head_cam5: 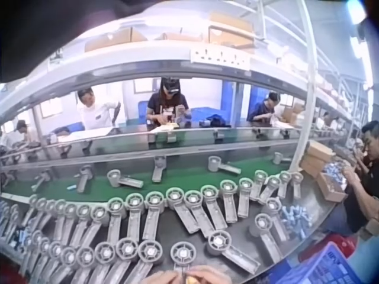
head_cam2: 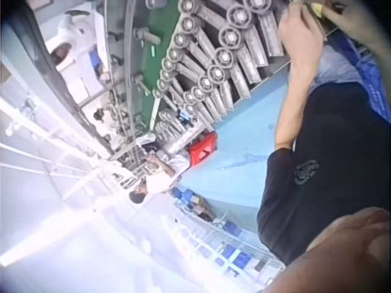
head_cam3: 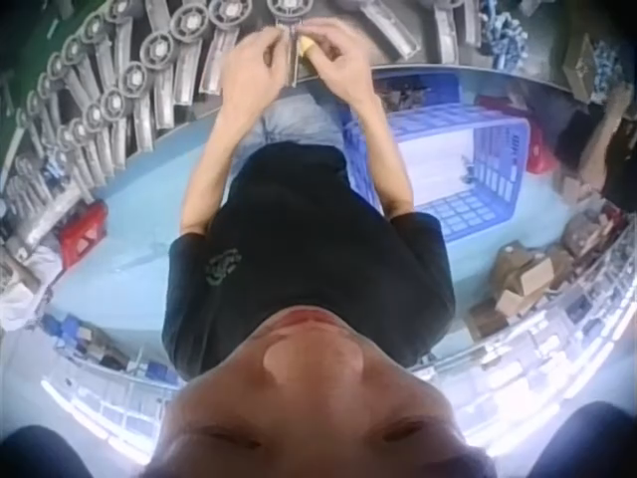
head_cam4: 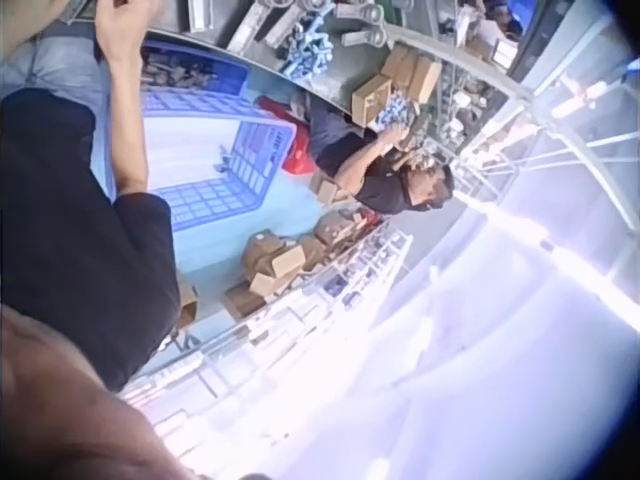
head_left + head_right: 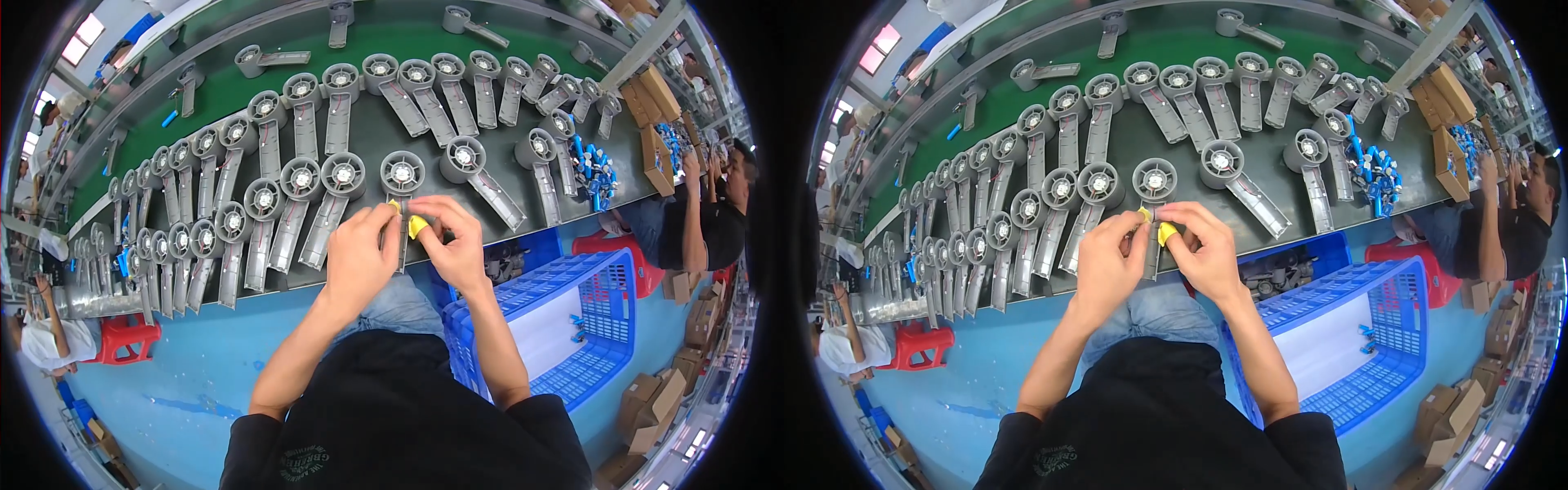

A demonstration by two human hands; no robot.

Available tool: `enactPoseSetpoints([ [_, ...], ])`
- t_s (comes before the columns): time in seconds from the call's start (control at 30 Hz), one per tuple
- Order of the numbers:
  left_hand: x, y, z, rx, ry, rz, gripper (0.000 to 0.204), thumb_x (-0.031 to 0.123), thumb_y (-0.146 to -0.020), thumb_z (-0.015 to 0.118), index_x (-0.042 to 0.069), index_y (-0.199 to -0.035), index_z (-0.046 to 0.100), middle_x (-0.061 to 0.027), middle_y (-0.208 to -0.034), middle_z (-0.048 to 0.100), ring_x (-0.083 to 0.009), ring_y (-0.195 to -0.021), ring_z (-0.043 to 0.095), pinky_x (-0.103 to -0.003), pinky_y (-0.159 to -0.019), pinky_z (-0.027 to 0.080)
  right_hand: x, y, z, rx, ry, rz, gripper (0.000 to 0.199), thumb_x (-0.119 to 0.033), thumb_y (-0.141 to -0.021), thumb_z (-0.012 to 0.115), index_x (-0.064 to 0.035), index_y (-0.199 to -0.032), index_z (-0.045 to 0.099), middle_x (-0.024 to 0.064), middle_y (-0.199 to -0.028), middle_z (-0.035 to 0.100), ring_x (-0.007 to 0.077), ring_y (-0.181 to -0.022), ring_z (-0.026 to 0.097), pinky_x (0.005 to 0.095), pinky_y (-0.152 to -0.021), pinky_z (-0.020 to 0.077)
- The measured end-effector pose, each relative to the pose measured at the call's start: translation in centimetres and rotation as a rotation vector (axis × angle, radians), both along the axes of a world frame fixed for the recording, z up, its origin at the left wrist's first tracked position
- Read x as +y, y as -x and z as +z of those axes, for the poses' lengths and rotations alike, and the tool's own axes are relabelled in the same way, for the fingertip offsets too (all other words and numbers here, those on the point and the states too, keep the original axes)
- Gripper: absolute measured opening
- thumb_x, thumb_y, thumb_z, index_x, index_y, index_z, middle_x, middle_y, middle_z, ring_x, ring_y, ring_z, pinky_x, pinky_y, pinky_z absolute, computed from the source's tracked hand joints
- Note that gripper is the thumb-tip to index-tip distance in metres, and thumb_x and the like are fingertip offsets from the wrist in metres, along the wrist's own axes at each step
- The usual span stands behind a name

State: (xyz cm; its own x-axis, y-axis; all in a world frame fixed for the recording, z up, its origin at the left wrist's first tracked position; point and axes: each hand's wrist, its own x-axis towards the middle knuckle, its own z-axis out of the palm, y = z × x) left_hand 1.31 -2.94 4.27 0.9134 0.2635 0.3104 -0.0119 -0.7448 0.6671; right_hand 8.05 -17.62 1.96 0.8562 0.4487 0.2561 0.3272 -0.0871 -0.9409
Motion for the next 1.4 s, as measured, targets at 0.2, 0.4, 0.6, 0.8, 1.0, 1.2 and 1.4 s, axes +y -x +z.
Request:
enactPoseSetpoints([
  [0.2,0.5,-0.1,0.4,0.094,0.352,0.103,0.013,0.011,-0.091,0.063,0.000,-0.095,0.066,-0.0155,-0.079,0.067,-0.0255,-0.056,0.059,-0.035,-0.053,0.045,2.0,-0.6,-1.6,-0.203,0.021,-0.021,0.020,-0.002,-0.082,0.069,-0.0028,-0.101,0.071,0.0059,-0.100,0.069,0.0092,-0.058,0.057,0.0243,-0.053,0.0461],
  [0.4,0.6,0.6,0.4,0.103,0.303,0.091,0.023,0.009,-0.094,0.057,-0.004,-0.113,0.059,-0.0216,-0.087,0.065,-0.0325,-0.070,0.064,-0.041,-0.064,0.048,2.4,-0.5,-2.0,-0.186,0.032,-0.059,0.020,-0.006,-0.079,0.072,-0.0044,-0.098,0.072,0.0042,-0.092,0.066,0.0103,-0.056,0.056,0.0254,-0.051,0.0457],
  [0.6,1.2,1.3,-1.7,0.090,0.412,0.022,0.027,0.005,-0.095,0.058,-0.006,-0.120,0.057,-0.0262,-0.099,0.066,-0.0335,-0.083,0.069,-0.041,-0.069,0.051,2.7,-0.5,-2.4,-0.186,-0.034,-0.059,0.020,0.003,-0.075,0.070,0.0006,-0.095,0.070,0.0040,-0.093,0.064,0.0023,-0.052,0.045,0.0202,-0.046,0.0353],
  [0.8,1.6,1.0,-1.3,-0.051,0.303,-0.040,0.024,-0.002,-0.091,0.063,-0.008,-0.114,0.063,-0.0170,-0.098,0.069,-0.0221,-0.083,0.069,-0.031,-0.074,0.054,2.7,-0.5,-1.9,-0.212,0.007,-0.074,0.019,0.002,-0.075,0.069,0.0012,-0.094,0.069,0.0040,-0.092,0.064,0.0040,-0.053,0.046,0.0216,-0.047,0.0364],
  [1.0,2.3,1.3,-1.1,-0.064,0.214,-0.160,0.023,-0.002,-0.090,0.062,-0.008,-0.113,0.061,-0.0209,-0.104,0.063,-0.0369,-0.091,0.063,-0.039,-0.077,0.051,2.5,-0.6,-1.4,-0.259,0.074,-0.082,0.018,0.000,-0.075,0.071,-0.0011,-0.093,0.070,0.0033,-0.088,0.064,0.0060,-0.052,0.046,0.0231,-0.047,0.0374],
  [1.2,2.5,1.1,-2.2,-0.193,-0.022,-0.155,0.026,-0.004,-0.087,0.064,-0.008,-0.112,0.060,-0.0203,-0.102,0.063,-0.0375,-0.091,0.062,-0.042,-0.077,0.051,2.9,-0.3,-1.2,-0.271,0.086,-0.116,0.017,-0.001,-0.075,0.071,-0.0014,-0.092,0.070,0.0029,-0.086,0.063,0.0070,-0.052,0.047,0.0237,-0.048,0.0381],
  [1.4,2.5,1.0,-2.0,-0.187,-0.026,-0.163,0.025,-0.004,-0.086,0.064,-0.008,-0.110,0.061,-0.0198,-0.102,0.063,-0.0366,-0.091,0.062,-0.042,-0.077,0.051,3.0,-0.1,-0.8,-0.224,0.093,-0.133,0.018,0.000,-0.075,0.070,-0.0009,-0.092,0.069,0.0034,-0.085,0.063,0.0077,-0.053,0.048,0.0239,-0.049,0.0388],
])
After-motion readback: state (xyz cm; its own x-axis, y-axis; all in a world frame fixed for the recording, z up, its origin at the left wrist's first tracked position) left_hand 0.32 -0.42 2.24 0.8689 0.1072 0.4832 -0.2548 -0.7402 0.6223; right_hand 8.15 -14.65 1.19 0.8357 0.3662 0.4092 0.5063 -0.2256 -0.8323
